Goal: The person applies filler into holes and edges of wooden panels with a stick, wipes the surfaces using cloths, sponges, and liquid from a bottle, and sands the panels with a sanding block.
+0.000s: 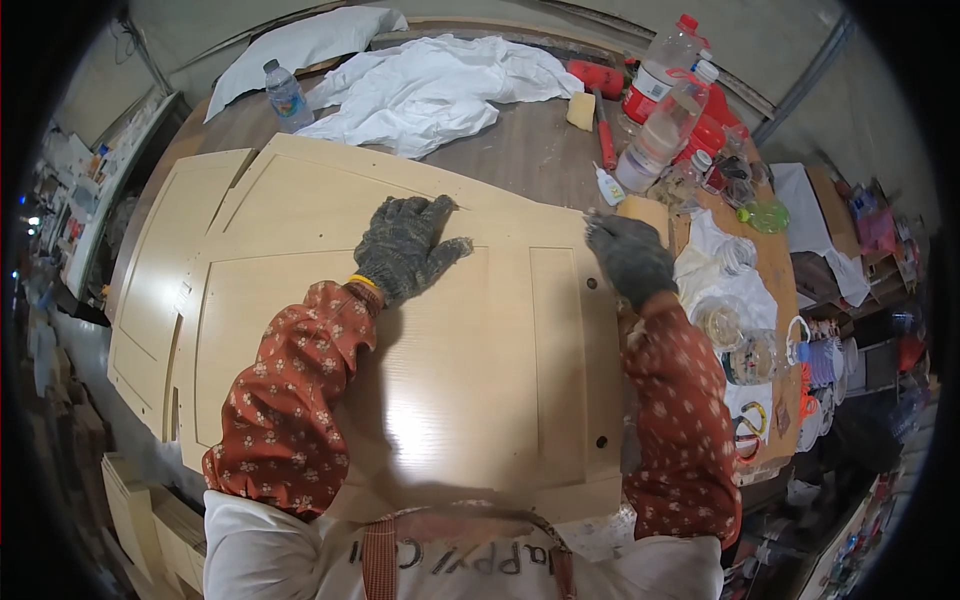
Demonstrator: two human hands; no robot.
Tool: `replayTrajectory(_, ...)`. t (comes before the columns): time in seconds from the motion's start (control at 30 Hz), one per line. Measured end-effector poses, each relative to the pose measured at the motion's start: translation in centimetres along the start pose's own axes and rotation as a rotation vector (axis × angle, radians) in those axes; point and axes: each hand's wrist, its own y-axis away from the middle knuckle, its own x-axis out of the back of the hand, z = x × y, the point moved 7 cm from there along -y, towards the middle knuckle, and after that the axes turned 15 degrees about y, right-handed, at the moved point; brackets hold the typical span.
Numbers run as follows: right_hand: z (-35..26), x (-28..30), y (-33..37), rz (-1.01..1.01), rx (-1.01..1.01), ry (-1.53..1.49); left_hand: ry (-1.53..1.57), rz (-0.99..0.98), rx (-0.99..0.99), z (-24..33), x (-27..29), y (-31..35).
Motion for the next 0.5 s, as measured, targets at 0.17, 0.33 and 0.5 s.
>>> replayTrajectory(0.17, 1.7, 7.1, 10.7, 0.164, -0.044, 0.108, -0.011, -0.023, 0.043, -0.8, 0.1, 0.4)
replayTrajectory(0.33, 4.5, 3.7, 22.3, -0.241, -0.814, -0.297, -0.047, 0.029, -0.017, 0.2, 0.8, 0.5)
replayTrajectory(0.5, 2.2, 4.3, 20.3, -0.234, -0.515, 0.137, -0.073, -0.012, 0.017, 0.3, 0.5, 0.2)
